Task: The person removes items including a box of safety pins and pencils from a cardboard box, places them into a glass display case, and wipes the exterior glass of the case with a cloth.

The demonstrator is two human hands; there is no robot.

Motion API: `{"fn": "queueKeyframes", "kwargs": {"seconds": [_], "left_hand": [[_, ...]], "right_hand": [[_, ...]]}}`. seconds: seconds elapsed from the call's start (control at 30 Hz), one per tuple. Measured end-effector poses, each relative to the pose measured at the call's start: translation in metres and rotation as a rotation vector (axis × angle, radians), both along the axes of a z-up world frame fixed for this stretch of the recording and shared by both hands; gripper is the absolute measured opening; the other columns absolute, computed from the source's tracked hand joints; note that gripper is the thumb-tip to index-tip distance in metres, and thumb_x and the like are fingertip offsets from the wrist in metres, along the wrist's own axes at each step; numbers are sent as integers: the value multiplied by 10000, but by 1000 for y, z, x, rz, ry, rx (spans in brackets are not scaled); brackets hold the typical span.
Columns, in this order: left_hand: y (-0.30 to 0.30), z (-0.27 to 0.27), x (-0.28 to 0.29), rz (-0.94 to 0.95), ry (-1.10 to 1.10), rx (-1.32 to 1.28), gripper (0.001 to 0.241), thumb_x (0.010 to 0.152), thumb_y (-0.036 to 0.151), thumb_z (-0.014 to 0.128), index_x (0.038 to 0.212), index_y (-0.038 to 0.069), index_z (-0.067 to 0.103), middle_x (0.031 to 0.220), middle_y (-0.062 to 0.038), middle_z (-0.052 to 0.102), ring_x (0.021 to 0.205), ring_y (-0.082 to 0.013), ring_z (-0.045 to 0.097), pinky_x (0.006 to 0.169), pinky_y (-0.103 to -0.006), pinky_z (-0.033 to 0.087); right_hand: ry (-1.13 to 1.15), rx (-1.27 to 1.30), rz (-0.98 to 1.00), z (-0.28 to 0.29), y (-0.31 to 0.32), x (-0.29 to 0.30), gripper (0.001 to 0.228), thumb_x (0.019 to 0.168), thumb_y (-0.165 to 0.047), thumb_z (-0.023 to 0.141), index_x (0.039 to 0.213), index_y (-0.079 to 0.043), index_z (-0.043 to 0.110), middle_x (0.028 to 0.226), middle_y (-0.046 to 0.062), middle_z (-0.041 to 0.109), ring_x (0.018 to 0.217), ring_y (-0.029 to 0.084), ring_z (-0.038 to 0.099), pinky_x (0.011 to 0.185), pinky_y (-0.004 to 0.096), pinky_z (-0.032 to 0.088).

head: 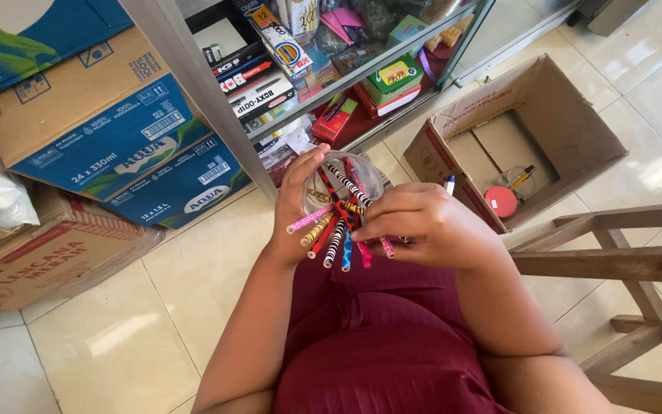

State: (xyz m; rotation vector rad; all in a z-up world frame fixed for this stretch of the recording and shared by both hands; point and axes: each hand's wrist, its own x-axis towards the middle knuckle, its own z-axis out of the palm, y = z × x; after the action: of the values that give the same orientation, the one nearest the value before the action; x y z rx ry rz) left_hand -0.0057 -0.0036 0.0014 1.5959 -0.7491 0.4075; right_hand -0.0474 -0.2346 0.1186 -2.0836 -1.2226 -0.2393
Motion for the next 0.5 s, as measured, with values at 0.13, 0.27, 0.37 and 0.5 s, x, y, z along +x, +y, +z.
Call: {"fn": "queueKeyframes", "kwargs": {"seconds": [0.13,0.27,0.37,0.5], "left_hand": [[-3,-4,-1,-35,31,-41,777,856,96,845,1518,104,439,1571,-137,504,1491,-294,489,1303,-420,337],[-6,-7,-1,-57,49,-90,774,870,99,843,1525,118,432,1582,-130,494,1497,-281,492,1295,-410,368],[-7,-8,-3,-64,52,-108,765,881,88,834,1530,125,432,1587,-127,493,1502,-275,493,1300,-407,371],[-6,-10,-2,-56,24,-82,809,844,66,843,1537,124,429,1575,-122,502,1501,-282,481,1308,-413,341]], "right_hand": [[-23,18,-18,-7,1,1,393,638,-105,823,1029,-115,781,980,52,725,905,267,696,802,410,572],[-3,109,-41,-16,5,-1,247,728,-87,834,940,-93,706,964,32,719,916,261,715,813,401,570],[-36,115,-28,-21,6,1,218,728,-100,835,872,-104,672,941,29,708,906,255,718,798,394,564],[-84,95,-4,-23,8,0,218,718,-145,848,889,-120,716,935,30,695,873,245,708,751,392,546]]}}
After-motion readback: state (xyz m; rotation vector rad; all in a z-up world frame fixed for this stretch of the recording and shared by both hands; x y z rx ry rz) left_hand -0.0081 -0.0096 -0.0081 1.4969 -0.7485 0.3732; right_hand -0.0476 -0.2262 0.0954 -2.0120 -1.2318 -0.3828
